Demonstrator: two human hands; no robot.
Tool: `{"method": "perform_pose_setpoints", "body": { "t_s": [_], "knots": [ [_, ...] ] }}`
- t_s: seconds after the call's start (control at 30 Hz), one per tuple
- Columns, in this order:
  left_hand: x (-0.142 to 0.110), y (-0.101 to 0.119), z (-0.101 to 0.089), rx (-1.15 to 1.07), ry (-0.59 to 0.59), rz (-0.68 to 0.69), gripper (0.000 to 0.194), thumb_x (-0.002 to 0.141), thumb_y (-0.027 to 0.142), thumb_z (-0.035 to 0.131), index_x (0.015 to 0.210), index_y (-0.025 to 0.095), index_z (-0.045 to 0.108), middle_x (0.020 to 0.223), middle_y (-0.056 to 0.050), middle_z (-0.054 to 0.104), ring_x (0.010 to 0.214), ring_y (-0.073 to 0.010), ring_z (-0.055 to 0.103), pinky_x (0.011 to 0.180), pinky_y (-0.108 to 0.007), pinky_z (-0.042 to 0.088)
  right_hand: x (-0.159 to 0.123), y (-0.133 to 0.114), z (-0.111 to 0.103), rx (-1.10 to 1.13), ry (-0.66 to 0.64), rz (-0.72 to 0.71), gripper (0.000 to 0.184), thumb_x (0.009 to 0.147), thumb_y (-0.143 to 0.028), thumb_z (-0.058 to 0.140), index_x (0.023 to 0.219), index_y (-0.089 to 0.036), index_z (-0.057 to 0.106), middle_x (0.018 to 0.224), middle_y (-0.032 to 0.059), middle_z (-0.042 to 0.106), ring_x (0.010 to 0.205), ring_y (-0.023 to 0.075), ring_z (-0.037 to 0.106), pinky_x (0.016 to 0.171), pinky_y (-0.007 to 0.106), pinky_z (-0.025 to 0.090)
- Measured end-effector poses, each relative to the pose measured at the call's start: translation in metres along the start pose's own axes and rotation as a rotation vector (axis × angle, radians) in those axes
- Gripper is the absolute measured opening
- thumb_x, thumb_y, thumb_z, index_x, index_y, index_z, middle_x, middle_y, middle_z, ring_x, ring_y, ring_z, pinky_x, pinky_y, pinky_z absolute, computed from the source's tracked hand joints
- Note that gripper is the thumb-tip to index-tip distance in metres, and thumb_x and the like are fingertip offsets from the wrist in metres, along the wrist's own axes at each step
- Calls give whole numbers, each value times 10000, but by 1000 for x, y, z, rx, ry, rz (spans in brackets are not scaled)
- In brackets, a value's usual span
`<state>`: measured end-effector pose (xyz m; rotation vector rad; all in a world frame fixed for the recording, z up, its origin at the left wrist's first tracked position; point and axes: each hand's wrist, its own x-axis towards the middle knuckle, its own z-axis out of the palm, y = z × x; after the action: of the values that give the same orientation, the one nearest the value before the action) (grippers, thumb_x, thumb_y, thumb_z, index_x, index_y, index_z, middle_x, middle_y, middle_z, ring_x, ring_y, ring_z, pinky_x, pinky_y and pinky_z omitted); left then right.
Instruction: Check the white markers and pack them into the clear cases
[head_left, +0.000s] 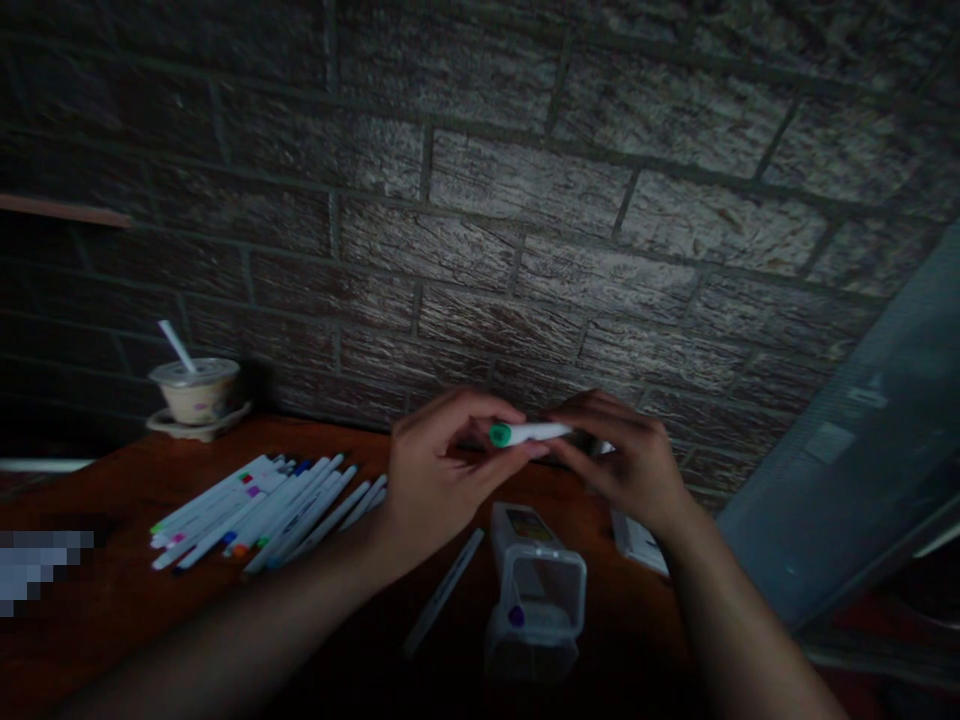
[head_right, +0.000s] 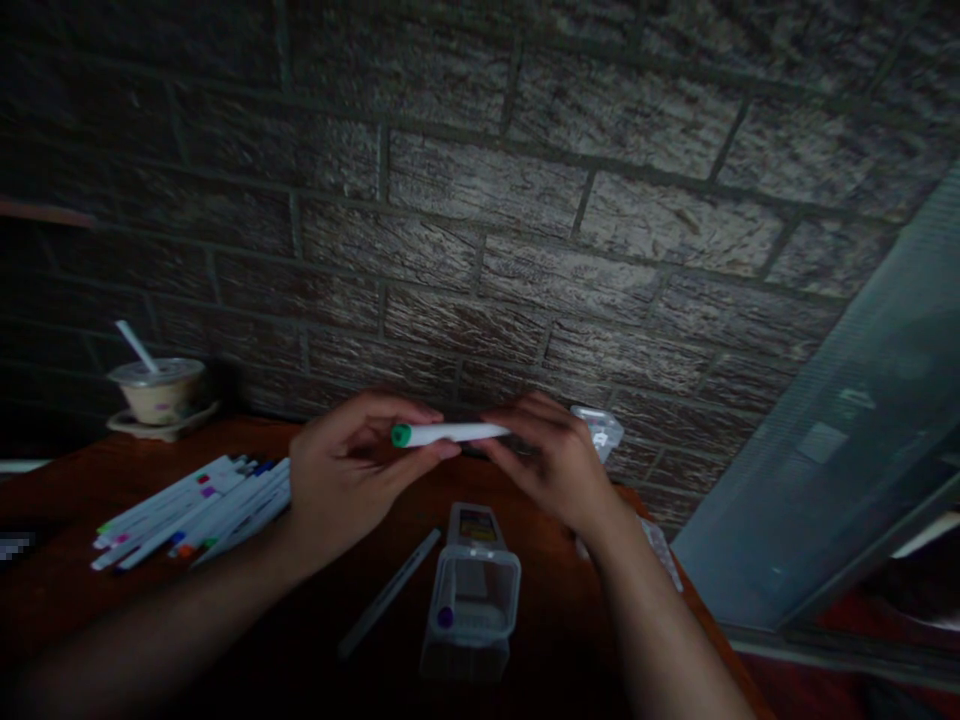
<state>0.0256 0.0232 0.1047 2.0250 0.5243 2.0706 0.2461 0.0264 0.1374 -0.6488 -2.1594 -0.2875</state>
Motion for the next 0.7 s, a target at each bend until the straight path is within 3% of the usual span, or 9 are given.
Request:
{"method": "perform_pose_setpoints", "body": {
  "t_s": [0.13,0.33,0.53,0.7],
  "knots": [
    [9,-14,-3,-7,-51,-51,217,766,214,908,907,190,745,863,5,778,754,-138,735,664,-205,552,-2,0,-18,-17,27,55,178,889,-233,813,1067,-221,802,930,71,800,819,228,727,750,366,566],
    [12,-36,-9,70,-214,73,239,786,203,893,989,190,767,938,-11,804,836,-155,750,770,-238,558,-2,-15,-34,32,77,146,162,812,-235,889,949,-200,808,843,43,787,727,185,724,656,300,541],
    [4,-48,-3,118,-337,185,257,835,167,844,1076,174,753,1005,-42,802,910,-183,744,808,-277,564,0,-31,-30,65,34,102,190,792,-256,909,917,-190,781,807,31,775,701,170,713,631,281,525],
    [-1,-49,3,123,-388,202,213,862,133,808,1062,163,743,987,-45,795,920,-188,739,822,-282,558,1,-41,-21,64,-1,22,171,810,-207,892,908,-160,761,777,21,745,661,133,680,597,236,494]
  ]
}}
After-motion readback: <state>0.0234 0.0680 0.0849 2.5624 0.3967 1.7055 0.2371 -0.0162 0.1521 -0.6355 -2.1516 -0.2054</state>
